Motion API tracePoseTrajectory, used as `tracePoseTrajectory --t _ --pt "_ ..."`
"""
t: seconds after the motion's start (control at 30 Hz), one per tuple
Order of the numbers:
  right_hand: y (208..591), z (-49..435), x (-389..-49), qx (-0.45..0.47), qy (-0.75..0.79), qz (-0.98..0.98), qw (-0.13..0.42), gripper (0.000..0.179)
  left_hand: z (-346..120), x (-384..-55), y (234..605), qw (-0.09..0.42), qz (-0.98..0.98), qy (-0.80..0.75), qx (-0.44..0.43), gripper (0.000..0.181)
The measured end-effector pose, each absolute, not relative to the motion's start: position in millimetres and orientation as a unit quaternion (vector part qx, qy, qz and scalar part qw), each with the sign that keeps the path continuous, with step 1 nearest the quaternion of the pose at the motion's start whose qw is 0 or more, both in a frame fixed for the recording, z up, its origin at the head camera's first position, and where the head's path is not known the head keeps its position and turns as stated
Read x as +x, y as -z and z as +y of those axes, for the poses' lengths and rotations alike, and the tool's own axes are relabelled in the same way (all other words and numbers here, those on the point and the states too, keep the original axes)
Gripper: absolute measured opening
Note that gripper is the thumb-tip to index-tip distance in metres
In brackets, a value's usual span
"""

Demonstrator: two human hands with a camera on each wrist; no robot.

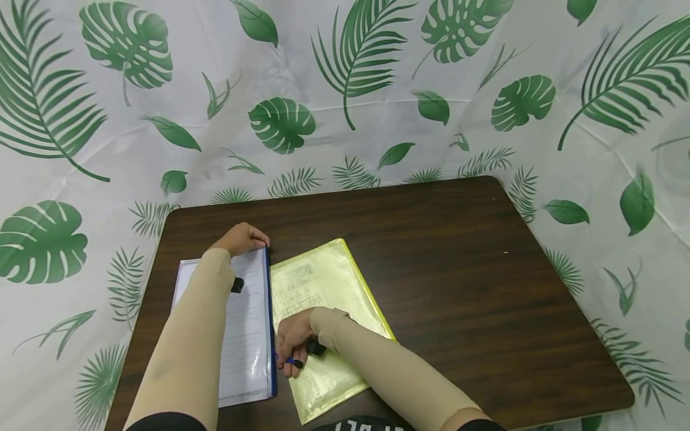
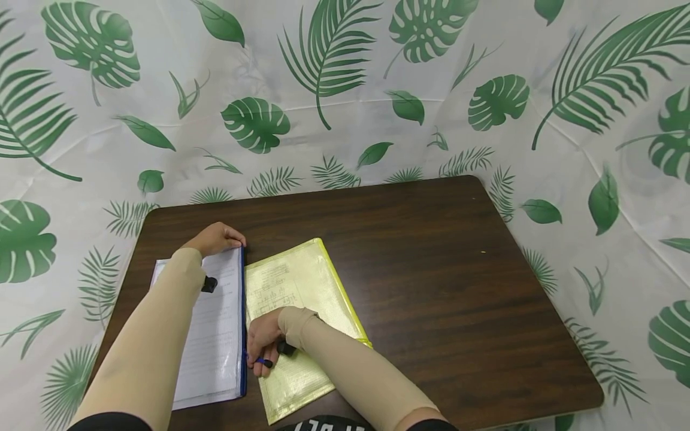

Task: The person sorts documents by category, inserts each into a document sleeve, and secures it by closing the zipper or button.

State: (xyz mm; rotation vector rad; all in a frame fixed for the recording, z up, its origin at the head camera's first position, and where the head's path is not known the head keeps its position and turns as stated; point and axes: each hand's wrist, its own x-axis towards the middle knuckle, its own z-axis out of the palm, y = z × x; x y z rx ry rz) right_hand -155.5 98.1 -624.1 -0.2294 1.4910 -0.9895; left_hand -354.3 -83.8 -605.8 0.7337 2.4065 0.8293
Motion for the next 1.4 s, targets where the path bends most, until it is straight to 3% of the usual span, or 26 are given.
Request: tracePoseTrajectory --t 1.4 --pt "626 102 -140 -0.122 0.408 0.651 0.628 0.021 -82 -351 608 0.242 0.883 -0.306 0.261 0.015"
